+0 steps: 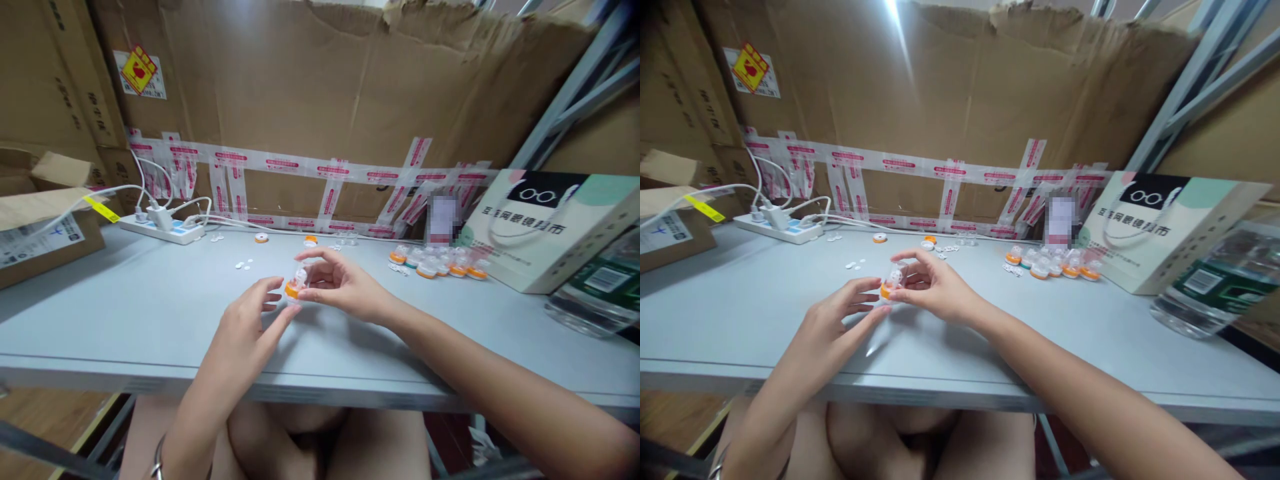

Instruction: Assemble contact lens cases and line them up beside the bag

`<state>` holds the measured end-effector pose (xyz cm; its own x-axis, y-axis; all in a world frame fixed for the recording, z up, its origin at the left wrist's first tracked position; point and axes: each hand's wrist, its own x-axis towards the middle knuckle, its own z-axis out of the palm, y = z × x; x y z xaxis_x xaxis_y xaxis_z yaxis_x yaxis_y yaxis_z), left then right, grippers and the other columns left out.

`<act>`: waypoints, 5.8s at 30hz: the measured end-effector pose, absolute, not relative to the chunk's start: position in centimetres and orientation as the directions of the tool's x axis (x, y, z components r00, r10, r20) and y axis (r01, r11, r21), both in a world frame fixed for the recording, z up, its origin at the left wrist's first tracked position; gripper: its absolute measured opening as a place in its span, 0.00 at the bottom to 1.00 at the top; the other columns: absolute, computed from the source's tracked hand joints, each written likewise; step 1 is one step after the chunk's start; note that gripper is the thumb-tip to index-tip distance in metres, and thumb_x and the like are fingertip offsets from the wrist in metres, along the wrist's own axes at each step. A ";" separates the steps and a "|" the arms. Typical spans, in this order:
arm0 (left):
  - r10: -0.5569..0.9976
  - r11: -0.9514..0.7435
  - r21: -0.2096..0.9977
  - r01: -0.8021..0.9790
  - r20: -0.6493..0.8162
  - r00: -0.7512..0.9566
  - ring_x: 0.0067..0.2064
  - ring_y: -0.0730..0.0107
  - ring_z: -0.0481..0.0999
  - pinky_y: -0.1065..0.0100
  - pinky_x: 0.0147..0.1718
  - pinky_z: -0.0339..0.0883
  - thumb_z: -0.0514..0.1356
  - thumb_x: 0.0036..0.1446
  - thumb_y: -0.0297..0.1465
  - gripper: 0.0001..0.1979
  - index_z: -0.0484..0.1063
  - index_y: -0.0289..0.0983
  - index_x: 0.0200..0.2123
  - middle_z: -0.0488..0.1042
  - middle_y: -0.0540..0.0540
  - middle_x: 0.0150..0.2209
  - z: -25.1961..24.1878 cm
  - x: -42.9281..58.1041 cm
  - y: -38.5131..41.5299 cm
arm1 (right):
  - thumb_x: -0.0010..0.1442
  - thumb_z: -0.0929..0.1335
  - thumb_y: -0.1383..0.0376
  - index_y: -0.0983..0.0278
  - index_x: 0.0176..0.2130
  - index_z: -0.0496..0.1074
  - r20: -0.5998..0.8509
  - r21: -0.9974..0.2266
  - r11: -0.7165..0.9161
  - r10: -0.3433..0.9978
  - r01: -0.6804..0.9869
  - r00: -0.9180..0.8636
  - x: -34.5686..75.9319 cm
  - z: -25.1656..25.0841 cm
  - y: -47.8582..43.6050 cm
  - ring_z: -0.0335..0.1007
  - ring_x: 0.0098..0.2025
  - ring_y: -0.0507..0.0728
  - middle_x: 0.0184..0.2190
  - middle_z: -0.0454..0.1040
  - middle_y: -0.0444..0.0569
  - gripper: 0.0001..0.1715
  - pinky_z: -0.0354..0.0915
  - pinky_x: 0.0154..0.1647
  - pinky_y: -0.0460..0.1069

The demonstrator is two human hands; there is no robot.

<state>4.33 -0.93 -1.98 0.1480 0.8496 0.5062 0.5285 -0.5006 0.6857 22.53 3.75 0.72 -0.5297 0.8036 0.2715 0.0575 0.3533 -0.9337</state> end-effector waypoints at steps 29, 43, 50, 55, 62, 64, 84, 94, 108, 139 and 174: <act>0.789 -0.607 0.774 -0.180 0.558 -0.257 0.40 0.76 0.80 0.80 0.42 0.74 0.65 0.53 0.24 0.08 0.75 0.41 0.37 0.80 0.55 0.37 -2.3 6.2 -3.0 | 0.57 0.70 0.67 0.61 0.47 0.72 0.526 -0.816 0.574 0.685 -0.071 -0.504 20.7 3.6 1.0 0.73 0.35 0.50 0.32 0.74 0.42 0.16 0.70 0.39 0.46; 0.794 -0.603 0.773 -0.195 0.559 -0.240 0.39 0.80 0.80 0.82 0.43 0.73 0.65 0.54 0.24 0.09 0.76 0.43 0.37 0.80 0.57 0.37 -2.4 6.2 -3.0 | 0.53 0.73 0.66 0.60 0.44 0.75 0.505 -0.849 0.518 0.732 -0.107 -0.457 20.6 3.2 1.2 0.75 0.36 0.51 0.33 0.78 0.43 0.17 0.71 0.40 0.48; 0.787 -0.610 0.771 -0.181 0.566 -0.245 0.40 0.80 0.80 0.83 0.43 0.73 0.65 0.53 0.24 0.09 0.76 0.42 0.37 0.80 0.57 0.37 -2.4 6.3 -3.0 | 0.52 0.73 0.68 0.59 0.43 0.76 0.489 -0.865 0.482 0.755 -0.135 -0.438 20.5 3.2 1.2 0.77 0.37 0.52 0.33 0.79 0.42 0.16 0.72 0.42 0.49; 0.790 -0.607 0.775 -0.177 0.562 -0.247 0.39 0.80 0.80 0.83 0.42 0.73 0.65 0.54 0.24 0.08 0.76 0.42 0.37 0.80 0.57 0.36 -2.4 6.3 -3.0 | 0.51 0.73 0.68 0.59 0.42 0.75 0.479 -0.873 0.466 0.759 -0.147 -0.440 20.4 3.2 1.2 0.76 0.35 0.51 0.31 0.78 0.42 0.16 0.72 0.39 0.48; 0.790 -0.609 0.768 -0.198 0.564 -0.241 0.39 0.80 0.79 0.82 0.42 0.73 0.65 0.53 0.23 0.09 0.76 0.43 0.36 0.80 0.57 0.36 -2.4 6.2 -2.8 | 0.51 0.74 0.68 0.60 0.41 0.74 0.473 -0.880 0.431 0.768 -0.199 -0.431 20.1 2.7 1.3 0.75 0.34 0.51 0.30 0.77 0.42 0.15 0.71 0.38 0.48; 0.792 -0.607 0.767 -0.207 0.563 -0.235 0.38 0.81 0.79 0.84 0.42 0.72 0.65 0.53 0.23 0.09 0.76 0.43 0.36 0.80 0.58 0.36 -2.4 6.2 -2.8 | 0.53 0.73 0.68 0.60 0.42 0.74 0.473 -0.881 0.424 0.758 -0.211 -0.450 20.2 2.7 1.3 0.75 0.35 0.51 0.31 0.78 0.42 0.15 0.71 0.39 0.48; 0.789 -0.597 0.791 -0.138 0.546 -0.284 0.39 0.67 0.81 0.70 0.39 0.78 0.67 0.50 0.26 0.07 0.76 0.39 0.35 0.80 0.50 0.35 -2.4 6.2 -3.0 | 0.53 0.73 0.67 0.60 0.42 0.74 0.485 -0.869 0.465 0.734 -0.170 -0.475 20.7 3.1 1.1 0.75 0.36 0.51 0.34 0.77 0.43 0.14 0.71 0.40 0.48; 0.787 -0.605 0.781 -0.152 0.560 -0.257 0.40 0.71 0.81 0.75 0.40 0.76 0.66 0.51 0.23 0.08 0.76 0.40 0.35 0.80 0.53 0.35 -2.4 6.3 -3.0 | 0.47 0.76 0.66 0.60 0.37 0.71 0.472 -0.877 0.452 0.745 -0.164 -0.471 20.4 3.1 1.1 0.72 0.34 0.50 0.32 0.74 0.42 0.16 0.70 0.37 0.47; 0.782 -0.567 0.824 0.000 0.538 -0.315 0.36 0.69 0.81 0.72 0.36 0.78 0.67 0.50 0.27 0.06 0.74 0.38 0.33 0.79 0.52 0.33 -2.3 6.7 -3.2 | 0.45 0.76 0.60 0.60 0.31 0.68 0.438 -0.893 0.373 0.849 -0.251 -0.297 19.4 1.8 1.4 0.72 0.35 0.51 0.31 0.75 0.42 0.17 0.70 0.36 0.47; 0.818 -0.534 0.845 -0.039 0.503 -0.280 0.36 0.68 0.81 0.74 0.33 0.77 0.67 0.48 0.27 0.07 0.73 0.37 0.32 0.78 0.51 0.31 -1.9 6.6 -3.2 | 0.46 0.76 0.66 0.58 0.34 0.77 0.415 -0.884 0.288 0.847 -0.367 -0.333 19.3 1.4 1.5 0.75 0.37 0.51 0.34 0.79 0.43 0.12 0.71 0.39 0.47; 0.798 -0.593 0.793 -0.140 0.556 -0.234 0.37 0.81 0.80 0.85 0.39 0.73 0.66 0.51 0.23 0.09 0.76 0.43 0.34 0.79 0.58 0.33 -2.5 6.2 -3.0 | 0.56 0.71 0.63 0.59 0.38 0.75 0.478 -0.876 0.394 0.790 -0.278 -0.384 19.8 2.1 0.6 0.75 0.43 0.54 0.41 0.78 0.46 0.07 0.71 0.44 0.52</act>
<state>6.18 -2.98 -2.54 -0.2337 0.7979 0.5556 -0.1399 -0.5931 0.7929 19.81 0.61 2.08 -0.3844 0.7900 0.4776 -0.2782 0.3941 -0.8759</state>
